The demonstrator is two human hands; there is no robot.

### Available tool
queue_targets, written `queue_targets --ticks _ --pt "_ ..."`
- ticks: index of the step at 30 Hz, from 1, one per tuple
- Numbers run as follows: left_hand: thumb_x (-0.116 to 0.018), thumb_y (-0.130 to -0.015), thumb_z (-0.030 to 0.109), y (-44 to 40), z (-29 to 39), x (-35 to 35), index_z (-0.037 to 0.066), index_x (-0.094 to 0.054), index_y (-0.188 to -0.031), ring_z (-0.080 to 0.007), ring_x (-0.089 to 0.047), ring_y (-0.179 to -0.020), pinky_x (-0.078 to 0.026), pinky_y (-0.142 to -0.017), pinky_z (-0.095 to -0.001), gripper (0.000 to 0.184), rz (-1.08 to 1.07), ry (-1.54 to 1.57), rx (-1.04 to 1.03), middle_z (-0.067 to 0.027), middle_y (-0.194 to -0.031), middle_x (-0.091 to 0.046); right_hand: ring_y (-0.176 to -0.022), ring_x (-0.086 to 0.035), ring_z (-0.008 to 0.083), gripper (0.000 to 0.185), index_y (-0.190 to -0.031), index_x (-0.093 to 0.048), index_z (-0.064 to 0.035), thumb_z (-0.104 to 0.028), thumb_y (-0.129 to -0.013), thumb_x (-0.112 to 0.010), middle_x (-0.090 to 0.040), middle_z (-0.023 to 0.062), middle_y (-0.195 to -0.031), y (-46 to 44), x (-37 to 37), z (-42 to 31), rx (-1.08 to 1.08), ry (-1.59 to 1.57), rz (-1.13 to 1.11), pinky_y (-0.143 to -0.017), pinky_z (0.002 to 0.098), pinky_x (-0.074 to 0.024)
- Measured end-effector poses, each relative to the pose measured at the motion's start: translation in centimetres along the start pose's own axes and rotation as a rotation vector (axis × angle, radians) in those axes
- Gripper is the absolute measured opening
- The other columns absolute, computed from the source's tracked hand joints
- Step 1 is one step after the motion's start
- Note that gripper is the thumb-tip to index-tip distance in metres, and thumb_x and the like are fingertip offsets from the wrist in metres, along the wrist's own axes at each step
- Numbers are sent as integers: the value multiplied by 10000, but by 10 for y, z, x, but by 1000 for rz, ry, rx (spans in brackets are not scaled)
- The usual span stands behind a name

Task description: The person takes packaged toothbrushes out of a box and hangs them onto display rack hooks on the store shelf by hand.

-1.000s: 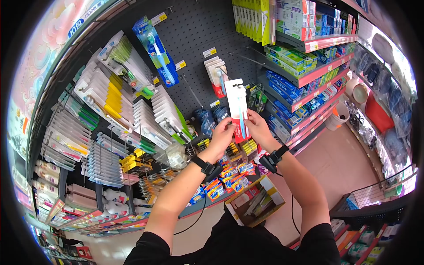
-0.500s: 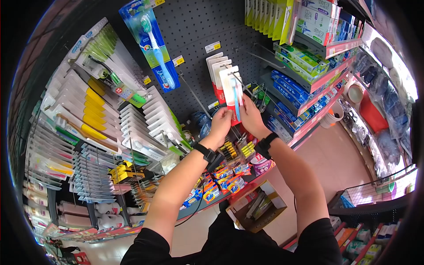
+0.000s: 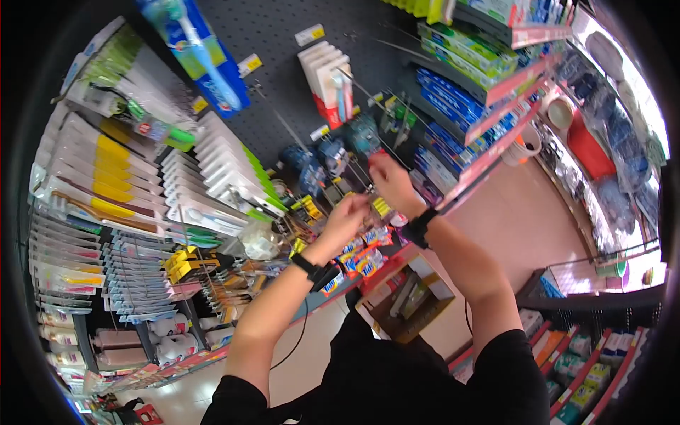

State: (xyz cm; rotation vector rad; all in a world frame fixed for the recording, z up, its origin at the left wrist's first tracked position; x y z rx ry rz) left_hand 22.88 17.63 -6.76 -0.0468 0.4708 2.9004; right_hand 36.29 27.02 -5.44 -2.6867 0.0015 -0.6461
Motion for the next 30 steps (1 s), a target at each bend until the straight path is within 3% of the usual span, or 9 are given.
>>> queue_targets --ticks 2,4,6,10,12,18,20,27,30 --pt "-558 -966 111 27 -64 -21 21 -590 -1233 -69 -550 -850 -453 -736 -222 284 -144 -8 98 -11 -978 -608 -869 -691 280 241 -1129 -670 -46 -180 -944 -594 -695 154 -961 73 -6 12 -198 -70 -295 -738 365 -531" --pt "-555 -969 119 63 -114 -36 25 -607 -1216 -70 -566 -874 -462 -742 -222 269 -202 -148 189 -17 -983 -621 -881 -689 319 240 -1101 -678 -62 -223 -958 -573 -697 175 -951 160 -11 48 -209 -25 -347 -755 385 -532" --pt "-566 -966 163 93 -197 -38 15 -610 -1203 -106 -602 -897 -491 -771 -273 283 -176 -151 279 -39 -995 -645 -905 -674 353 250 -1067 -694 -71 -247 -947 -564 -694 185 -971 253 -11 84 -446 -15 -526 -769 414 -530" --pt "-598 -942 204 165 -297 -48 8 -623 -1169 -151 -627 -923 -498 -816 -291 301 -218 -288 525 -71 -992 -665 -858 -667 371 277 -962 -699 -107 -312 -941 -514 -707 149 -898 389 3 122 -418 152 -570 -770 473 -501" --pt "-589 -939 192 191 -325 -48 -2 -620 -1171 -179 -640 -951 -500 -836 -307 304 -216 -415 556 -96 -1012 -681 -855 -679 326 247 -870 -718 -147 -297 -898 -524 -712 109 -843 434 5 129 -451 319 -674 -780 495 -475" --pt "-624 -899 217 197 -356 -49 25 -637 -1122 -280 -676 -934 -522 -825 -372 294 -158 -656 435 -147 -992 -699 -774 -658 267 177 -784 -707 -182 -249 -833 -551 -691 76 -777 470 7 126 -327 424 -644 -853 428 -414" --pt "-632 -888 221 190 -360 -48 35 -641 -1105 -306 -683 -916 -529 -810 -389 286 -159 -741 373 -161 -973 -702 -901 -659 231 155 -861 -715 -169 -206 -849 -564 -718 39 -883 471 6 129 -375 458 -652 -895 411 -411" --pt "-618 -867 247 170 -352 -34 101 -745 -956 -340 -685 -902 -544 -781 -434 213 -93 -908 386 -143 -945 -721 -833 -658 280 172 -816 -712 -164 -219 -820 -550 -696 85 -848 472 -8 138 -375 497 -609 -906 409 -387" --pt "-619 -866 247 170 -353 -33 108 -749 -955 -337 -688 -877 -549 -763 -434 210 -122 -873 390 -147 -915 -720 -867 -662 286 191 -846 -723 -168 -243 -825 -548 -701 83 -875 472 -20 138 -430 632 -764 -884 433 -396"
Point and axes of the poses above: each hand's wrist, its own y-axis away from the middle knuckle, its own x-axis out of the back of the hand, z = x × y, the point moved 10 cm from there along -y, towards the middle knuckle
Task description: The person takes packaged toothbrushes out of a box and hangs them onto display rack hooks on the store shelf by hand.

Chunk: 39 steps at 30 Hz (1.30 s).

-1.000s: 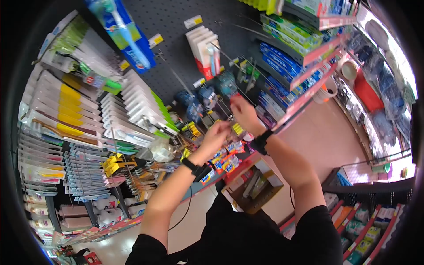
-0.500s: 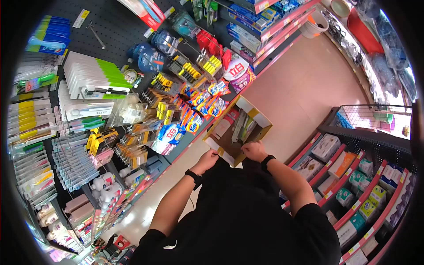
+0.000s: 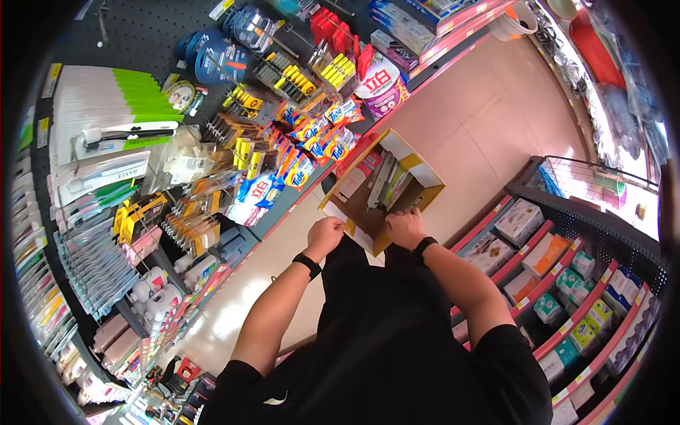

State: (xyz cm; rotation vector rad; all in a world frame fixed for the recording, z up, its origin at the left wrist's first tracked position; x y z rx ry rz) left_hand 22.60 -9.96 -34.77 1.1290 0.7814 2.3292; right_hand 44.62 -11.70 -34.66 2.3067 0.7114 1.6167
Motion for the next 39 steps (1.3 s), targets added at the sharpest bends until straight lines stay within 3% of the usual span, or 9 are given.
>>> queue_targets --ticks 6,8,18,20,23,29,32,34,39 --pt "-621 -886 254 -2 24 12 109 -725 -878 -342 -687 -766 -539 -652 -447 178 24 -224 -134 -130 -799 -706 -964 -655 386 281 -935 -704 -63 -250 -868 -505 -695 198 -971 -54 -62 2 -91 -379 -281 -840 512 -494" --pt "-613 -897 255 -3 46 22 113 -711 -894 -339 -684 -736 -532 -627 -443 173 55 -194 -195 -121 -774 -701 -997 -659 360 302 -1058 -701 -92 -258 -869 -534 -698 175 -1032 -80 -90 13 -138 -360 -316 -869 421 -527" --pt "-623 -916 228 -31 35 16 124 -672 -938 -281 -674 -627 -498 -540 -391 118 105 163 -157 -92 -677 -667 -995 -646 392 305 -1105 -672 -74 -205 -834 -627 -677 227 -1017 -207 -134 63 -165 -255 81 -855 462 -526" --pt "-632 -914 222 -33 29 13 129 -684 -963 -277 -666 -612 -496 -545 -382 117 96 180 -141 -90 -681 -671 -1226 -550 367 522 -1335 -504 16 -202 -869 -591 -514 287 -1347 -213 -106 50 -144 -338 -15 -1035 447 -442" --pt "-642 -910 212 -32 31 15 135 -696 -986 -273 -655 -587 -493 -543 -373 121 98 201 -131 -88 -674 -672 -1281 -511 329 531 -1369 -506 -36 -238 -885 -589 -472 260 -1407 -217 -123 50 -219 13 -284 -1074 453 -401" --pt "-634 -904 204 -32 36 19 127 -679 -953 -276 -661 -585 -499 -532 -376 102 134 187 -149 -84 -658 -664 -1194 -579 349 486 -1300 -569 -86 -334 -885 -613 -572 171 -1335 -222 -78 57 -231 -67 7 -996 469 -466" --pt "-627 -909 212 -31 36 18 121 -676 -955 -276 -661 -586 -499 -532 -373 113 147 186 -165 -88 -661 -664 -989 -666 348 392 -1206 -656 -166 -354 -863 -632 -700 154 -1035 -196 -44 51 -211 -192 39 -832 413 -538" --pt "-624 -919 223 -31 35 17 121 -689 -982 -270 -653 -572 -489 -531 -365 136 167 199 -185 -98 -668 -666 -876 -657 379 287 -1072 -658 -120 -293 -843 -654 -685 165 -871 -169 -16 25 -123 -388 -11 -795 423 -534" --pt "-580 -952 308 -32 25 5 101 -677 -976 -263 -694 -671 -522 -583 -378 230 21 172 -71 -106 -721 -690 -883 -641 368 160 -933 -630 -94 -223 -849 -670 -658 155 -867 -100 7 -16 -9 -538 -4 -742 462 -515"
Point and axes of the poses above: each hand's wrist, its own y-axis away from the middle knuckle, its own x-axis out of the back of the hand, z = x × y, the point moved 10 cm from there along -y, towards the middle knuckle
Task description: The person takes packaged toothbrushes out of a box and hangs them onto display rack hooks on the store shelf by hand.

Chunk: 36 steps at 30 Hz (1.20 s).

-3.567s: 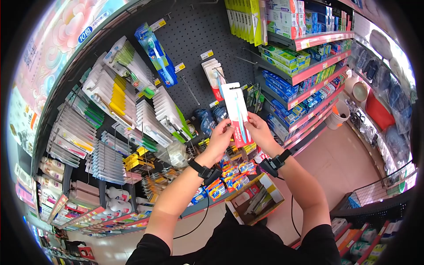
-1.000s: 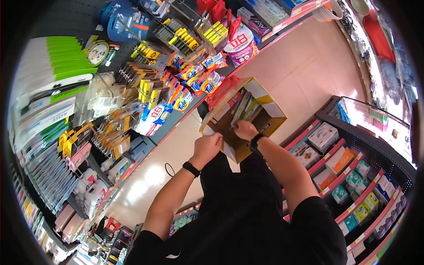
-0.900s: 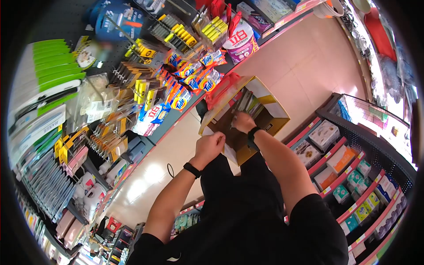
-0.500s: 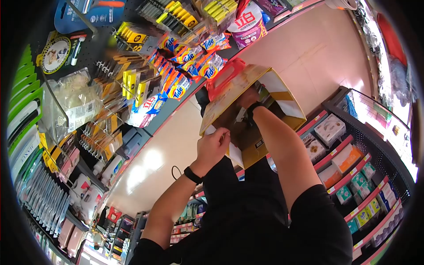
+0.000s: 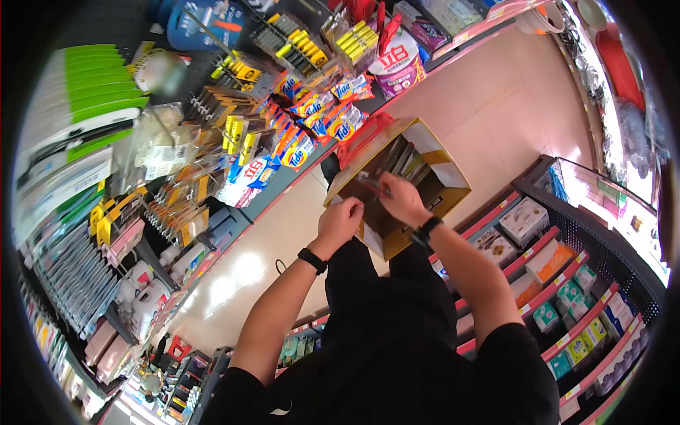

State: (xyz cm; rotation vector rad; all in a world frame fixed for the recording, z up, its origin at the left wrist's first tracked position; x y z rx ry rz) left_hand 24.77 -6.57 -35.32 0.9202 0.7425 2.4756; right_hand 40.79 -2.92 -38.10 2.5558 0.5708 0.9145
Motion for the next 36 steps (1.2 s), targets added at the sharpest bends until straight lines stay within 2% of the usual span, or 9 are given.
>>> queue_targets --ticks 2,4,6,10,17,21,24,31,36 --pt "-558 -973 351 8 0 -1 82 -673 -1008 -237 -698 -679 -528 -588 -356 294 -96 162 114 -99 -753 -700 -886 -628 370 110 -905 -613 -83 -149 -836 -667 -646 151 -881 36 23 -39 122 2 105 -747 458 -506" --pt "-536 -994 393 18 18 0 64 -668 -1040 -211 -703 -688 -535 -593 -335 358 -190 323 214 -92 -785 -710 -1044 -582 341 176 -823 -552 -64 3 -699 -657 -627 133 -1065 73 56 -81 286 -17 234 -888 415 -490" --pt "-514 -1013 431 51 46 -12 47 -631 -1121 -167 -697 -756 -552 -657 -295 416 -341 848 434 -65 -922 -710 -1075 -570 347 182 -821 -550 -59 2 -692 -664 -620 125 -1098 112 77 -114 368 35 258 -906 416 -488" --pt "-569 -1009 295 86 103 -3 65 -569 -1208 -154 -670 -964 -567 -785 -309 305 -352 923 222 -68 -1086 -664 -1124 -548 361 213 -872 -585 -63 -42 -697 -705 -608 108 -1127 169 110 -157 574 148 334 -937 440 -494" --pt "-565 -994 106 145 158 41 60 -544 -1236 -153 -666 -974 -576 -802 -318 247 -35 1041 9 -76 -1114 -668 -1144 -554 341 225 -946 -629 -65 -147 -798 -777 -563 138 -1257 228 158 -206 792 -37 224 -975 436 -468" --pt "-585 -973 94 177 178 65 64 -544 -1287 -160 -641 -1039 -541 -877 -336 318 66 950 -131 -69 -1183 -648 -1049 -608 239 276 -1103 -608 -40 -112 -861 -721 -584 141 -1192 217 174 -171 580 -291 373 -863 336 -502" --pt "-589 -976 82 194 189 68 62 -564 -1235 -130 -641 -1004 -538 -862 -305 261 97 993 -203 -56 -1131 -657 -958 -605 95 314 -1252 -545 1 -87 -960 -622 -612 43 -1091 200 151 -147 403 -640 127 -826 268 -506" --pt "-615 -974 90 216 203 64 60 -573 -1184 -105 -636 -950 -548 -823 -281 216 166 1030 -250 -28 -1057 -647 -1007 -601 84 255 -1244 -531 -4 -70 -998 -546 -635 51 -1105 202 125 -170 340 -941 -264 -888 254 -485" --pt "-605 -984 122 216 207 77 74 -583 -1226 -100 -628 -964 -530 -827 -277 248 221 946 -278 -17 -1088 -653 -1027 -608 101 218 -1213 -509 -8 -49 -1001 -537 -647 68 -1115 194 138 -195 441 -829 -185 -879 260 -486"
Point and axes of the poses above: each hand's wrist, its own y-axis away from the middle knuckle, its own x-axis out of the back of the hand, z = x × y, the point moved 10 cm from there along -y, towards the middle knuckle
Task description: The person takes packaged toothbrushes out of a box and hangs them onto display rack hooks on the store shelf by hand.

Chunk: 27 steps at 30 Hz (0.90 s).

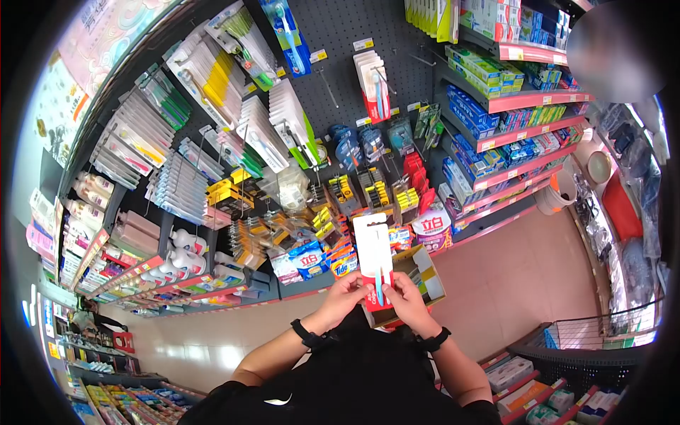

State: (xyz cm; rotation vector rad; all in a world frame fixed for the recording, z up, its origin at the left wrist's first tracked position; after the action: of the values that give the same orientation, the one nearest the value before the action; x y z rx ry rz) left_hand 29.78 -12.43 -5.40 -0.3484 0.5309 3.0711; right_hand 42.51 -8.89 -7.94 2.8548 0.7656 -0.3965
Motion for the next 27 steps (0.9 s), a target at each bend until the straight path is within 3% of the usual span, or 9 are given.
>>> queue_targets --ticks 1,2,5,7,9,13,20,23,27 --pt "-594 -991 140 -3 9 -1 78 -581 -1278 -117 -627 -1016 -522 -855 -292 293 -8 -64 -14 -21 -1134 -659 -1027 -608 101 218 -1213 -509 -8 -49 -1001 -537 -647 68 -1115 -8 3 -3 10 4 2 -879 260 -486" --pt "-578 -1010 177 -9 20 -2 95 -600 -1166 -42 -592 -847 -502 -723 -227 178 20 -73 -45 27 -1006 -631 -1051 -602 117 241 -1227 -520 -4 -69 -997 -549 -630 70 -1137 -18 9 -7 53 58 13 -894 277 -486" --pt "-539 -1026 174 -32 67 -14 85 -591 -1157 -41 -576 -856 -507 -714 -233 167 1 -58 -108 44 -931 -586 -1057 -609 113 212 -1216 -515 -3 -55 -1010 -513 -648 75 -1149 -50 18 -43 173 124 40 -905 264 -482" --pt "-531 -1029 183 -62 96 -11 80 -576 -1189 -51 -575 -873 -525 -733 -248 195 -32 -253 -304 42 -939 -577 -1057 -608 110 235 -1239 -518 0 -56 -1011 -507 -649 76 -1152 -74 23 -76 281 85 55 -910 261 -478" --pt "-519 -1027 166 -85 123 -20 82 -571 -1216 -65 -582 -872 -537 -706 -265 214 -65 -138 -302 21 -964 -587 -1047 -599 121 272 -1249 -540 0 -95 -995 -549 -639 59 -1111 -101 35 -95 263 36 73 -897 277 -480" --pt "-514 -1029 182 -125 178 -36 78 -573 -1207 -83 -606 -860 -549 -679 -277 215 -96 -252 -398 -11 -974 -615 -1038 -607 128 276 -1243 -564 20 -99 -996 -534 -643 87 -1141 -144 53 -144 369 -9 167 -877 272 -481" --pt "-481 -1028 162 -165 200 -41 79 -570 -1210 -126 -664 -881 -598 -708 -306 218 -83 -207 -252 -48 -1013 -644 -1016 -628 154 325 -1246 -558 31 -164 -986 -558 -654 125 -1134 -182 74 -166 290 50 263 -872 287 -493" --pt "-500 -1030 181 -177 197 -40 87 -565 -1213 -141 -667 -920 -568 -763 -313 216 -124 -149 -224 -36 -1085 -649 -1008 -632 159 331 -1252 -551 33 -165 -986 -554 -657 131 -1126 -195 78 -166 288 48 251 -869 290 -496" --pt "-478 -1032 169 -185 202 -37 76 -557 -1211 -129 -674 -905 -603 -718 -313 217 -108 -150 -236 -46 -1030 -650 -1007 -636 167 339 -1263 -532 48 -151 -989 -541 -653 142 -1123 -200 74 -172 269 14 239 -868 296 -499"
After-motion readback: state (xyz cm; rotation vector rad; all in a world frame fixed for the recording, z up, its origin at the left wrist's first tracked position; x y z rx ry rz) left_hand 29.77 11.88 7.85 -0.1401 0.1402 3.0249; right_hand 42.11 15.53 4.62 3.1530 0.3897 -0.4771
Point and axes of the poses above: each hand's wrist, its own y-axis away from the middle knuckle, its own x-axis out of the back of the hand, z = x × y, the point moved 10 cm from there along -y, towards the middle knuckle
